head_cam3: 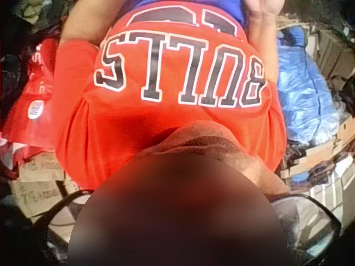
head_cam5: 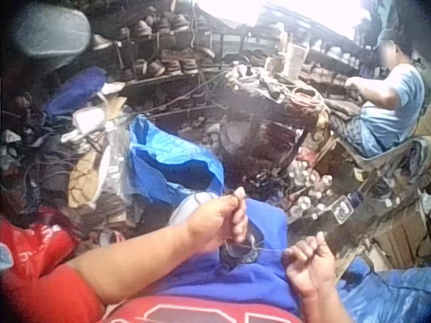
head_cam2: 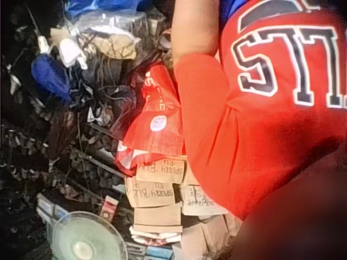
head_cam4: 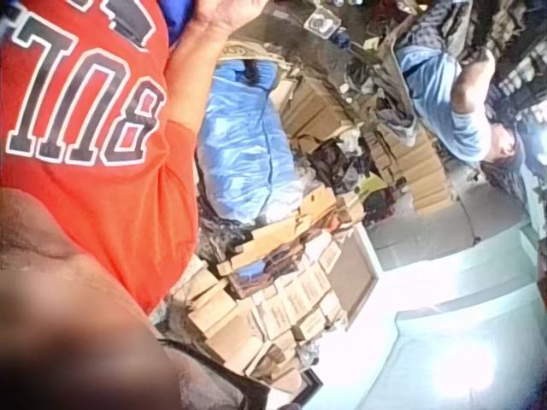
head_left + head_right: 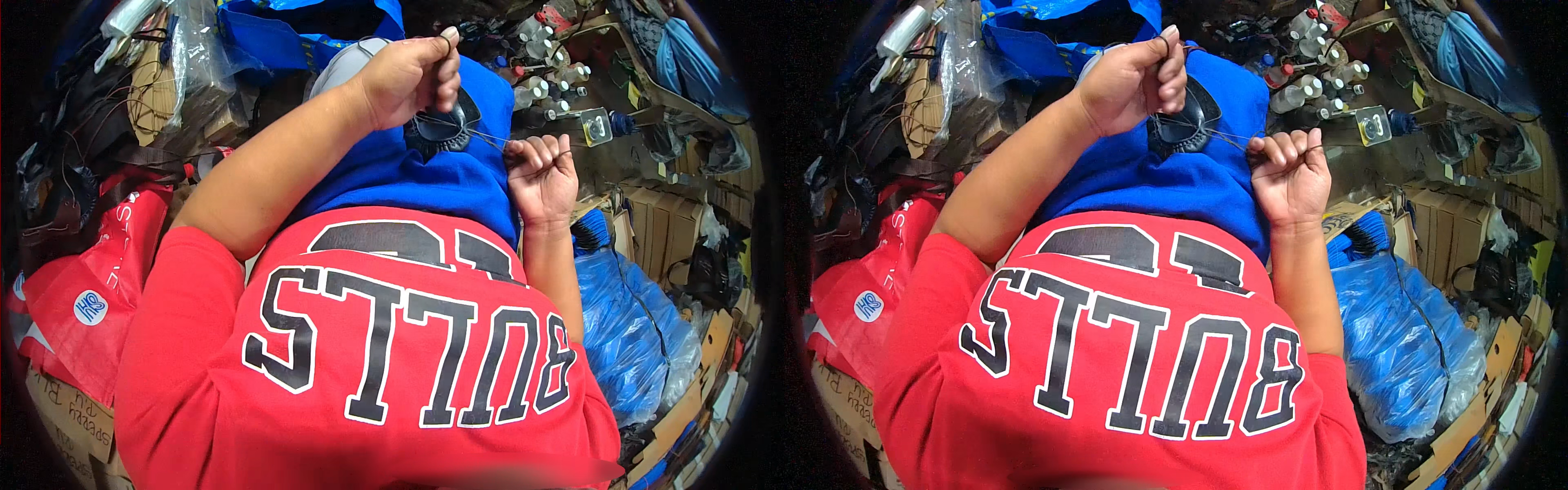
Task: Hand-stitching a leather shoe component using a needle and thread.
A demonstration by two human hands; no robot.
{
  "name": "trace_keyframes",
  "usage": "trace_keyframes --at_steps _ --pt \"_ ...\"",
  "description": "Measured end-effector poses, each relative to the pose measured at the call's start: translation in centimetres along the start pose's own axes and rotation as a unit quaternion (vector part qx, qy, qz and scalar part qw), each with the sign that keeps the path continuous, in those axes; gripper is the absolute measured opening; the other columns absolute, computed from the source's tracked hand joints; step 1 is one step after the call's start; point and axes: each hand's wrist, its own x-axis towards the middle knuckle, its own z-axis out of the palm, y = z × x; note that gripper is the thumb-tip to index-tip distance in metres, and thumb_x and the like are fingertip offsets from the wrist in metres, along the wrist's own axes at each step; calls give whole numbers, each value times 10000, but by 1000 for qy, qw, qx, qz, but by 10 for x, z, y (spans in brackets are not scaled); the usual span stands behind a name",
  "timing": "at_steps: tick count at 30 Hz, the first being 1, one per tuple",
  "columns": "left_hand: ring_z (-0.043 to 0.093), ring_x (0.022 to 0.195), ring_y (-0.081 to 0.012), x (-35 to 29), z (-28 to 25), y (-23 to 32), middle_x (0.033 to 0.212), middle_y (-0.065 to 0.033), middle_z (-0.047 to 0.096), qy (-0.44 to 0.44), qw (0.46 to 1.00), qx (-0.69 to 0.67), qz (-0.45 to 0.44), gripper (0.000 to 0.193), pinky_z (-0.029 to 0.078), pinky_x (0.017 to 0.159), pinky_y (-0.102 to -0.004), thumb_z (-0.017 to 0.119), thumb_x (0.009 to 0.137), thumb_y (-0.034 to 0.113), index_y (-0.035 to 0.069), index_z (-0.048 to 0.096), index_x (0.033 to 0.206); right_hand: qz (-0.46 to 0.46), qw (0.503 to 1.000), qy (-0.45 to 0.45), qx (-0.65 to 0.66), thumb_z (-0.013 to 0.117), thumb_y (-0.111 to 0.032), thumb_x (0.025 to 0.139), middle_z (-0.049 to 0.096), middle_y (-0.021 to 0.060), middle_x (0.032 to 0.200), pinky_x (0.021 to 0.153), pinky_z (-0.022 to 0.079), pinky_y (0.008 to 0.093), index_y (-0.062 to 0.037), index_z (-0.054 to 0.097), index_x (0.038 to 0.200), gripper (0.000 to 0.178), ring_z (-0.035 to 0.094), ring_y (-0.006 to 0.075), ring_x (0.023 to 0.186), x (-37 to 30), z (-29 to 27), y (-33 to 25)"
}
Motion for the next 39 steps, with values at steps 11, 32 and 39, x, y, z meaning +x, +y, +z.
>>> trace_keyframes --at_steps 11,32,39 --pt "380 461 -131 -8 -36 1 519 15 331 26 999 -22 -27 399 478 662 -355 398 984 293 141 336 621 14 966 -39 -257 389 -325 988 346 10 552 797 407 381 -123 365 598 440 381 162 575 -13 -22 -4" --pt "606 740 -219 7 -2 28 774 -60 624 26 606 741 288 140 470 661 -330 697 764 186 87 651 851 -65 578 -91 -808 705 -100 775 492 -14 838 689 376 209 -48 695 916 150 441 74 759 -1 9 -10" --pt "559 914 -217 -52 -14 -8 834 -24 633 -7 591 793 149 125 374 841 -401 709 721 192 133 670 824 -82 548 -63 -830 706 -109 751 549 16 812 675 403 241 -35 688 821 103 508 115 757 -37 30 -17"
